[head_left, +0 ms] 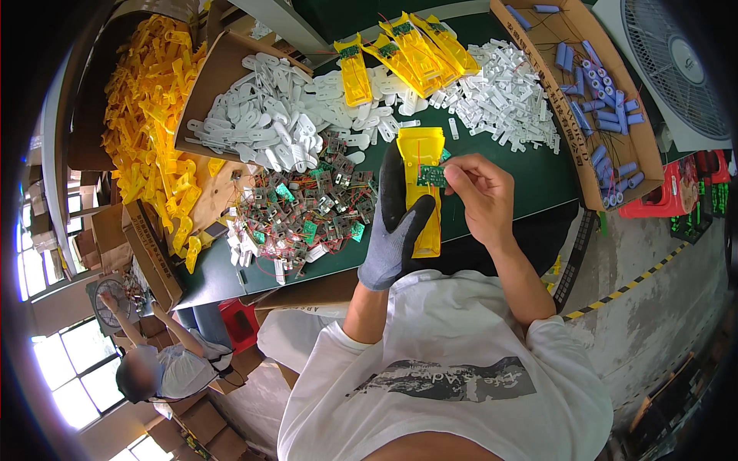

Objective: The person assembles flashlight components by hand, inserting circuit boards, battery cells, white plastic parts, and internal wiring into yellow plastic housings.

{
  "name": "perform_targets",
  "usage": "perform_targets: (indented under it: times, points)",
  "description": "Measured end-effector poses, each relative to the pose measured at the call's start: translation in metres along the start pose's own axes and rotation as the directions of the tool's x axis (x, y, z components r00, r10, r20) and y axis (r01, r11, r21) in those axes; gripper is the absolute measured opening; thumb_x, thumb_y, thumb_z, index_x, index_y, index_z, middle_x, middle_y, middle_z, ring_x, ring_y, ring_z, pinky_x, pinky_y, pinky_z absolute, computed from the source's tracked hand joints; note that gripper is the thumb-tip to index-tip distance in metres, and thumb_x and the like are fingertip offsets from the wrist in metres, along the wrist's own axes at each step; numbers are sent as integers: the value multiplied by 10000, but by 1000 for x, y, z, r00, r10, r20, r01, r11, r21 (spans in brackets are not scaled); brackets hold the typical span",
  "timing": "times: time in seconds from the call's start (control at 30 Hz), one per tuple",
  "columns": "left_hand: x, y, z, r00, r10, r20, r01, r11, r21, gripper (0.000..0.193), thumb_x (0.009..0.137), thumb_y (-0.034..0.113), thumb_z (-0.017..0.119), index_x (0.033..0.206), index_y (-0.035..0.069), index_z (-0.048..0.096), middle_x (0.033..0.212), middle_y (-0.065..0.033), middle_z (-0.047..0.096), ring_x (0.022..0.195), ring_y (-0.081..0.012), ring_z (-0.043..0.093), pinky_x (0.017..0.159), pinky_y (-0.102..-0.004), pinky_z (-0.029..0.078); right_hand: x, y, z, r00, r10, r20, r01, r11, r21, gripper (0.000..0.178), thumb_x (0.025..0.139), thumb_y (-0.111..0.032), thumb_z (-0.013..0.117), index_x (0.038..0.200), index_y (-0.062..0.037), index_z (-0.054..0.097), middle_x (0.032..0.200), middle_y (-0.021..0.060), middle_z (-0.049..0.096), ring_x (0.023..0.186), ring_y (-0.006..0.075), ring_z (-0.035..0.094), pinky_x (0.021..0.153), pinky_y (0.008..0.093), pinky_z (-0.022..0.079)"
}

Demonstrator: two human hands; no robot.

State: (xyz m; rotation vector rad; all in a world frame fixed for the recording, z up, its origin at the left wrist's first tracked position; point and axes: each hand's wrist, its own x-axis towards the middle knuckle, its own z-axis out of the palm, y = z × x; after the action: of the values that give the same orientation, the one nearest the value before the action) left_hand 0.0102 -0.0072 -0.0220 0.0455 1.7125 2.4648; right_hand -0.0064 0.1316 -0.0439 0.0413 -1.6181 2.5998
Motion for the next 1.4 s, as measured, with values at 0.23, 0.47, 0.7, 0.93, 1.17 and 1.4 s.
perform_targets:
  times: [0.23,0.47,0.7,0.93,1.17,1.4]
  points:
    - [-1,4,-3,999,-52,15,53,994,-97,730,880,-42,531,1511,80,184,1422,-89,404,1201,-137,459,985,-294,404,7,-6,4,993,-116,10,114,960,-256,112,881,-65,672,914,42,670,796,52,637,706,69,569,631,204,455]
    - [-1,1,0,1000,3,30,-5,998,64,752,861,-23,563,1506,40,181,1416,-109,396,1192,-143,451,983,-288,397,7,-3,6,968,-251,6,239,911,-336,94,854,-37,693,902,43,686,793,75,647,692,94,579,625,214,453]
    - [2,-1,12,993,29,-111,-19,996,89,579,931,17,493,1471,42,287,1346,-115,501,1147,-149,526,953,-287,425,5,1,4,953,-303,-31,264,872,-412,88,845,-42,705,892,32,702,790,81,654,697,98,587,640,215,463]
    - [8,-18,19,965,70,-254,-67,998,17,513,959,63,501,1445,33,341,1295,-115,553,1076,-115,556,905,-262,442,0,2,0,974,-180,-135,154,971,-185,139,895,-41,611,1027,1,594,802,44,626,713,86,584,654,241,483]
    - [5,-27,19,969,26,-246,-38,998,-42,530,944,-19,457,1452,9,307,1366,-130,471,1184,-150,491,975,-285,406,1,-1,-11,988,-83,133,145,810,-568,130,942,-131,566,957,-7,534,774,63,602,680,119,573,638,263,468]
    - [3,-38,27,945,109,-309,-125,992,-33,484,954,37,479,1419,6,350,1257,-119,554,1073,-138,546,936,-281,425,-7,7,-13,994,-51,94,88,888,-452,126,978,-141,519,957,-21,485,824,30,512,712,79,495,666,246,424]
